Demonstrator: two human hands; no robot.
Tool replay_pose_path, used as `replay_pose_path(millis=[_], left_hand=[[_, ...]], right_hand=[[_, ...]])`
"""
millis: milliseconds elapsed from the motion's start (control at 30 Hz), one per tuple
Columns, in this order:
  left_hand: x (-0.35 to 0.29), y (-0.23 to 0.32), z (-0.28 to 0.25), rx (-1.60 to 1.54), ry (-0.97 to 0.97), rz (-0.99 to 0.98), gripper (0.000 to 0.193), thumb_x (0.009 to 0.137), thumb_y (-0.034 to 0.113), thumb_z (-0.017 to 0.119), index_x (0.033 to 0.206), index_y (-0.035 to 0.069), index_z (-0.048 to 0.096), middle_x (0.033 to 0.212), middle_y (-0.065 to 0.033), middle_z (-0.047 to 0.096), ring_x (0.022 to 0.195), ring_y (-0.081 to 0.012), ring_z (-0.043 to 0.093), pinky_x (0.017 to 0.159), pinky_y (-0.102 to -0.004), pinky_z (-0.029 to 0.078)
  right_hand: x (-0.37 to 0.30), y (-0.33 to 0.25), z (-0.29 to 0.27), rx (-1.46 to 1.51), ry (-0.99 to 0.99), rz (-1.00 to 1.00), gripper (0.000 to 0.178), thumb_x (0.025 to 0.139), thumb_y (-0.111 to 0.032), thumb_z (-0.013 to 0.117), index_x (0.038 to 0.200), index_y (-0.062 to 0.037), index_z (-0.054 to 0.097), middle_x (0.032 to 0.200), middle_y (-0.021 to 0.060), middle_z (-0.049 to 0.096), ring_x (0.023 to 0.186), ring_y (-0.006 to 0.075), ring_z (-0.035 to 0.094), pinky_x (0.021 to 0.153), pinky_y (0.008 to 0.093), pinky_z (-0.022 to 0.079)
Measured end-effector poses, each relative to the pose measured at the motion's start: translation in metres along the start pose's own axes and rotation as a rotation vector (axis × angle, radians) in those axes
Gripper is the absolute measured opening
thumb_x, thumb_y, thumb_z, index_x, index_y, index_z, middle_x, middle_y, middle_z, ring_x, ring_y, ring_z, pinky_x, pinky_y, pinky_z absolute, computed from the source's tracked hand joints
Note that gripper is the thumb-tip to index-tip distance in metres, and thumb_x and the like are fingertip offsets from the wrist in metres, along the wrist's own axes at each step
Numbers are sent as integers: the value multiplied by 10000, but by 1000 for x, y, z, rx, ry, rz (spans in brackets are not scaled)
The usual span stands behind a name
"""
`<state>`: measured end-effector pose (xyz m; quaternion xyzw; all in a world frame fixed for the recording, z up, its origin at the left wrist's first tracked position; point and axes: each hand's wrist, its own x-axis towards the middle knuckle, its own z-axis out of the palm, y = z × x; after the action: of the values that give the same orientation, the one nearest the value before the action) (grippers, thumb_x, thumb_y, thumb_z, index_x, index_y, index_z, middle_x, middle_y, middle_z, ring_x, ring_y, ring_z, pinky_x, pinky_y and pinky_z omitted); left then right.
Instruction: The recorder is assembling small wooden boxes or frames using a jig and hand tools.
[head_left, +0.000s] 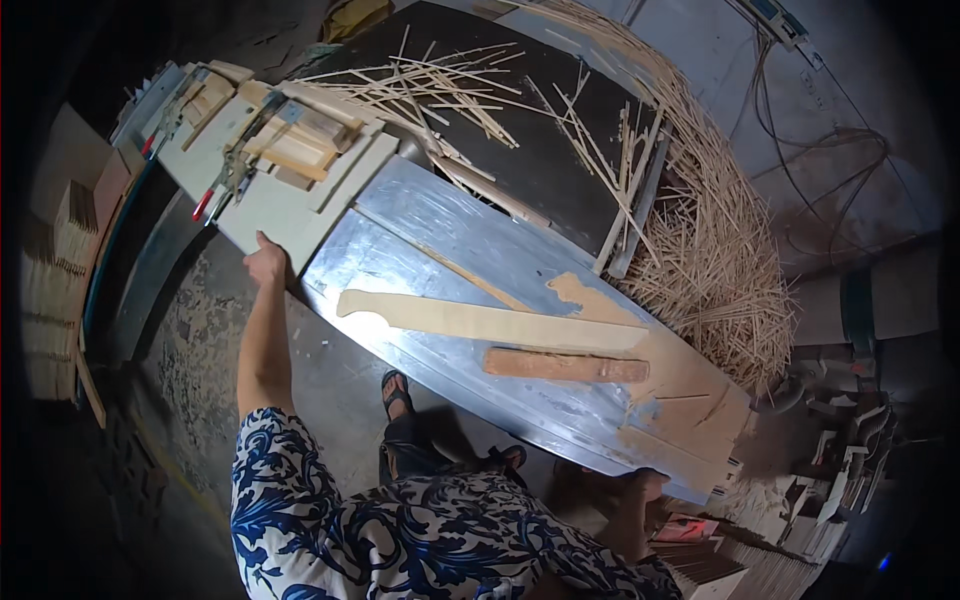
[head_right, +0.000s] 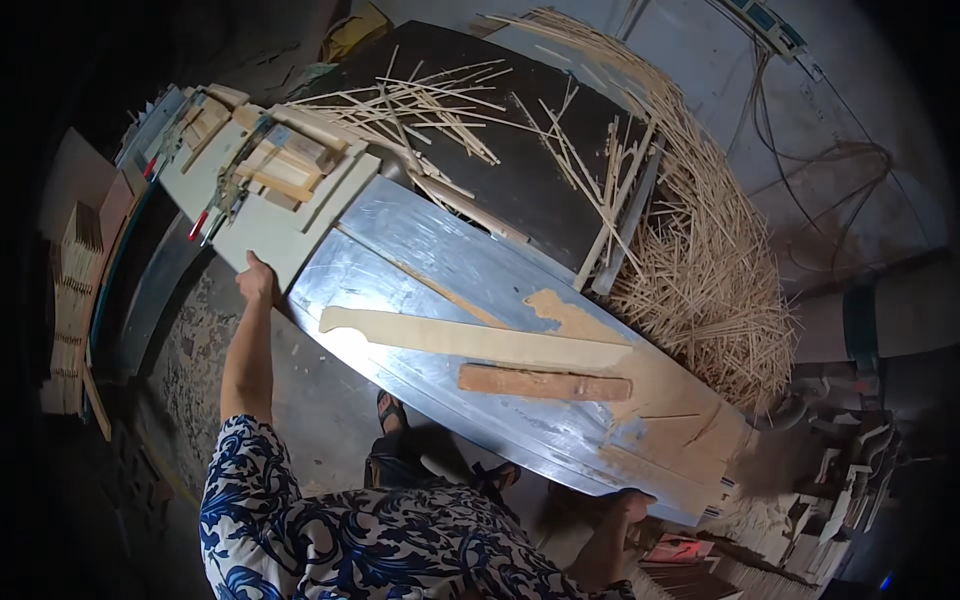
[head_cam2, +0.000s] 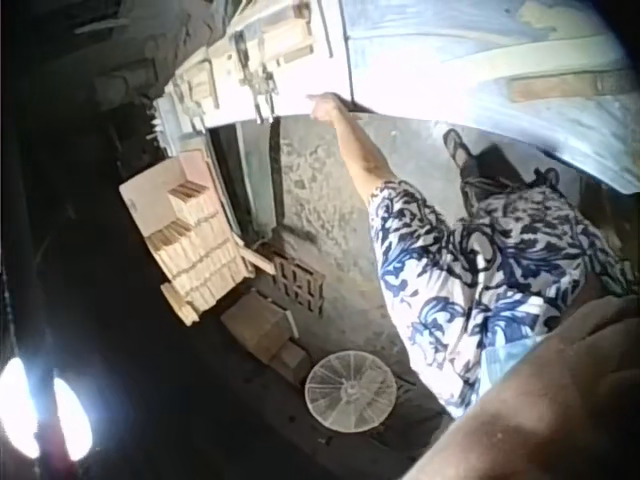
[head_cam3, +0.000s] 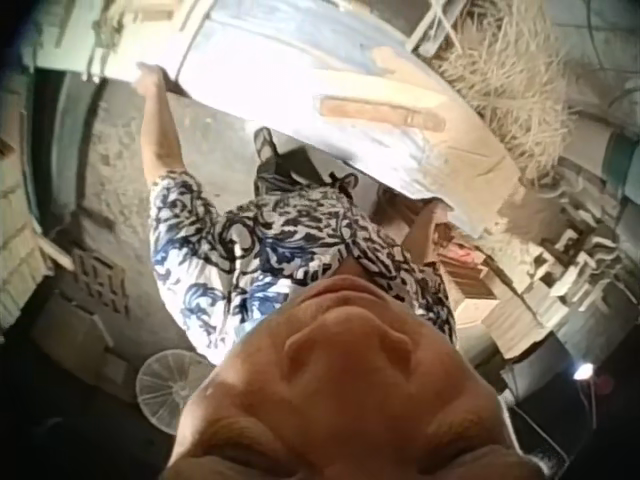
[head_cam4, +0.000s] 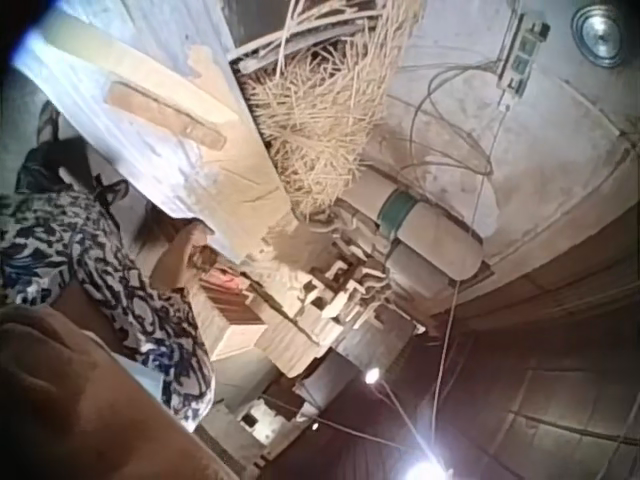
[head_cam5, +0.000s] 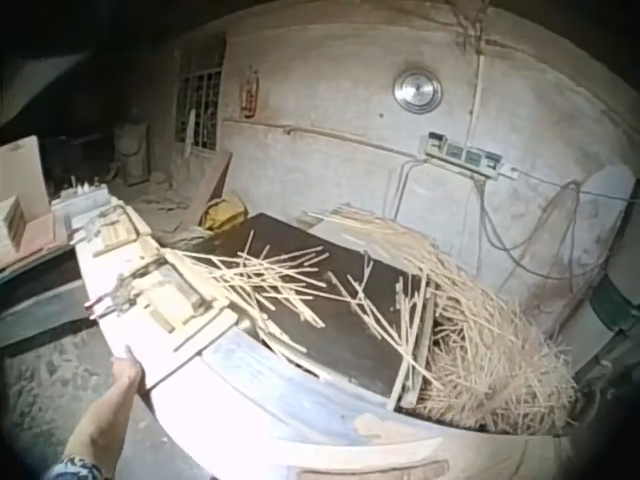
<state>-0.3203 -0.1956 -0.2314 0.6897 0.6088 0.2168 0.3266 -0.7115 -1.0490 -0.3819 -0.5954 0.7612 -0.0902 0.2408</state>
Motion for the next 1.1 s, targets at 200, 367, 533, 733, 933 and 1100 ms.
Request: replay_pose_path(millis=[200,367,533,733,933,1100], left_hand=[[54,-23,25,-15,95,30,1066,930,750,511,1398,-196,363,1391,-354,564,1307,-458,569,1101,-484,455],[85,-29,38,2,35,67,1119,917,789,489,1347,-241,407,1381,-354,569,1301,-449,576,1098,-460,462],[144,-29,27,404,50,364,938,1007,722,339,1248,-142,615,1195,-325,687,1163,-445,664,1003,-510,524],[130,-40,47,915,-33,715,493,1077,381,339,1476,97,403,1154,-243,729,1059,-438,707,872,-562,560],[91,-20,74,915,-27,931,484,1017,309,537,1333,-49,452,966,-207,745,894,-370,754,760,-503,602],[-7,27,109,1101,-118,1206,482,984,335,596,1260,-51,517,1007,-205,739,927,-361,748,799,-489,599]], right_hand=[[-76,-41,26,-198,3,30,728,1066,-535,294,1160,85,664,1162,339,693,1124,479,670,944,520,542],[-56,-28,61,60,156,227,846,1024,-615,400,1152,183,650,1136,328,708,1087,468,690,947,509,544],[-55,-15,62,218,83,251,810,1020,-613,467,1108,169,662,1102,306,723,1110,450,683,933,520,542],[-63,-40,36,351,257,244,722,1022,-544,520,926,148,704,961,370,700,971,510,696,797,572,542],[-33,-41,6,400,306,291,724,1020,-520,521,1004,192,650,1026,397,680,1031,516,674,882,546,526],[31,-23,0,320,281,296,727,1006,-547,522,1133,165,599,1104,377,674,1080,514,658,937,539,515]])
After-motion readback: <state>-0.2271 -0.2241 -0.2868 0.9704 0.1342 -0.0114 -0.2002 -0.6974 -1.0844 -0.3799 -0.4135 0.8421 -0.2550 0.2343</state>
